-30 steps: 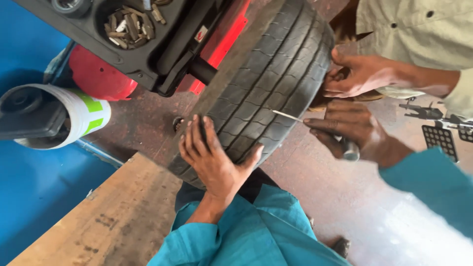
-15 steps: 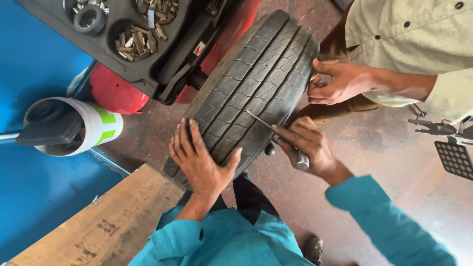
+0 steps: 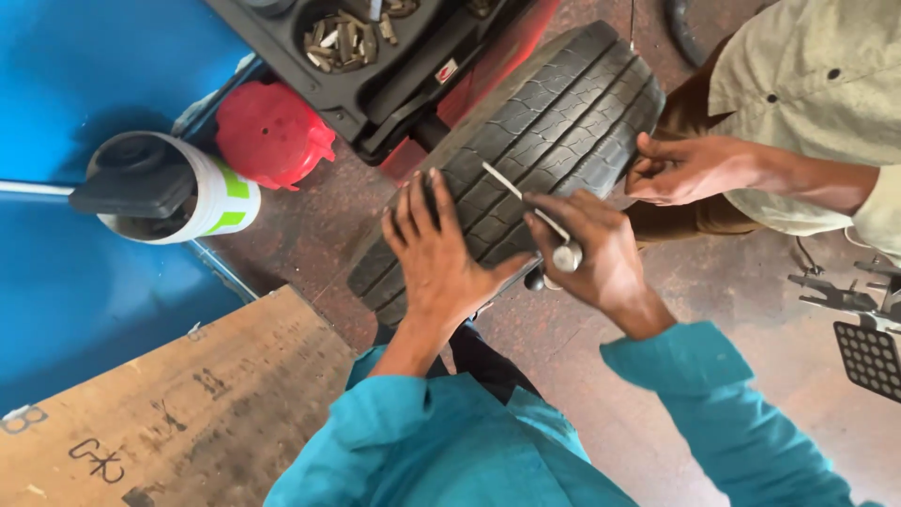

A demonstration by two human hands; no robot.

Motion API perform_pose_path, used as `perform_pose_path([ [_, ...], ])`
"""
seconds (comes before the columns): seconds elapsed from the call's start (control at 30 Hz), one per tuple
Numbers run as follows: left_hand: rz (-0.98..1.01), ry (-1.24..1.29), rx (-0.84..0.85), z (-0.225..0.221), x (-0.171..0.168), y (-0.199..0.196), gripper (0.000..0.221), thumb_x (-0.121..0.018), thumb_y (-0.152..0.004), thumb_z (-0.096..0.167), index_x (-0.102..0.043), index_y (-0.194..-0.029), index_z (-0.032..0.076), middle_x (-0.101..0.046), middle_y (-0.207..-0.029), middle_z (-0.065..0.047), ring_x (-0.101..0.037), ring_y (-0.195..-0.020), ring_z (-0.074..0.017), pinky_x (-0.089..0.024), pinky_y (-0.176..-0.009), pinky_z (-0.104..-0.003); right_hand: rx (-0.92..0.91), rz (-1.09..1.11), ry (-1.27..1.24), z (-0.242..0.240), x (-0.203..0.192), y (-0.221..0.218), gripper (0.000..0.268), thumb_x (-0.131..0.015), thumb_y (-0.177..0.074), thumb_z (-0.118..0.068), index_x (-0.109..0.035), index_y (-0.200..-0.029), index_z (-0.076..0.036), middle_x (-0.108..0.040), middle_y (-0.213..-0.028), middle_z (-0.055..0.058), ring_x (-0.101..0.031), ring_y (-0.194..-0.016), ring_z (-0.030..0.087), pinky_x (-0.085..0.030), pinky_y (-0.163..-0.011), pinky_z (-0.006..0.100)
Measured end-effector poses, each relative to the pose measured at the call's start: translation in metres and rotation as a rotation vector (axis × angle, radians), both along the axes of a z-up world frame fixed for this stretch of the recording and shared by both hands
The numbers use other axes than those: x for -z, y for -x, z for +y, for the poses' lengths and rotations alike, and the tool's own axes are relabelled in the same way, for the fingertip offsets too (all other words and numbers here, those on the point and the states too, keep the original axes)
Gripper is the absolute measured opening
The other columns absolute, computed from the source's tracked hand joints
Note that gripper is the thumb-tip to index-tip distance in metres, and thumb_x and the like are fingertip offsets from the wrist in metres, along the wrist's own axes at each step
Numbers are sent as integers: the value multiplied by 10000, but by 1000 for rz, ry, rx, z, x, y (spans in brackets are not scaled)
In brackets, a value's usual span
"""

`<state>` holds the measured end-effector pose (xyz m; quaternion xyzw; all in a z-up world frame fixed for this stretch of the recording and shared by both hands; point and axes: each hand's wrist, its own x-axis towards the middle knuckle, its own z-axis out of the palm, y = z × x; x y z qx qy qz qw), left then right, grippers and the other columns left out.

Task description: The recorder mounts a tire onto a wheel balancing machine, secures it, and then inspects the tread for debris using a tool.

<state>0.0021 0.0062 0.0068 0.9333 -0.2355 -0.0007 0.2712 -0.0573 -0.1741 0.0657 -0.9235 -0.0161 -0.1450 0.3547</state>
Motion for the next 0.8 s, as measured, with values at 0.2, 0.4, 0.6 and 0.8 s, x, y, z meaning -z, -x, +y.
perform_pose_path([
  [0.2, -61, 124, -16, 4, 17, 1, 1305, -753, -687, 843, -338, -1548, -45, -397, -1529, -288, -357, -1442, -448, -246, -1183, -650, -41, 104, 40, -8, -15, -15, 302, -739, -917, 0, -698, -1216, 5, -685, -837, 141, -643, -735, 260, -521, -658, 385],
  [0.4, -104, 175, -24, 10, 23, 5, 1239, -763, -722, 816, -363, -1549, -14, -430, -1532, -278, -412, -1440, -440, -274, -1201, -627, -263, 189, 211, -30, -27, -41, 278, -744, -905, -62, -696, -1173, -5, -727, -898, 146, -691, -806, 284, -549, -692, 401],
  [0.6, -33, 253, -34, 25, 35, 18, 1231, -757, -726, 813, -377, -1545, -24, -437, -1544, -291, -412, -1452, -451, -268, -1206, -633, -485, -120, 481, 19, 10, -115, 713, -670, -477, -297, -674, -1117, 19, -704, -1062, 168, -653, -1008, 363, -515, -904, 500],
  [0.8, -30, 189, -5, 40, 59, 22, 1173, -774, -621, 794, -450, -1463, 45, -462, -1470, -254, -382, -1408, -468, -246, -1177, -625, -477, -30, 167, 79, 3, -101, 570, -805, -732, -125, -685, -1271, 21, -652, -960, 106, -639, -941, 308, -502, -804, 439],
])
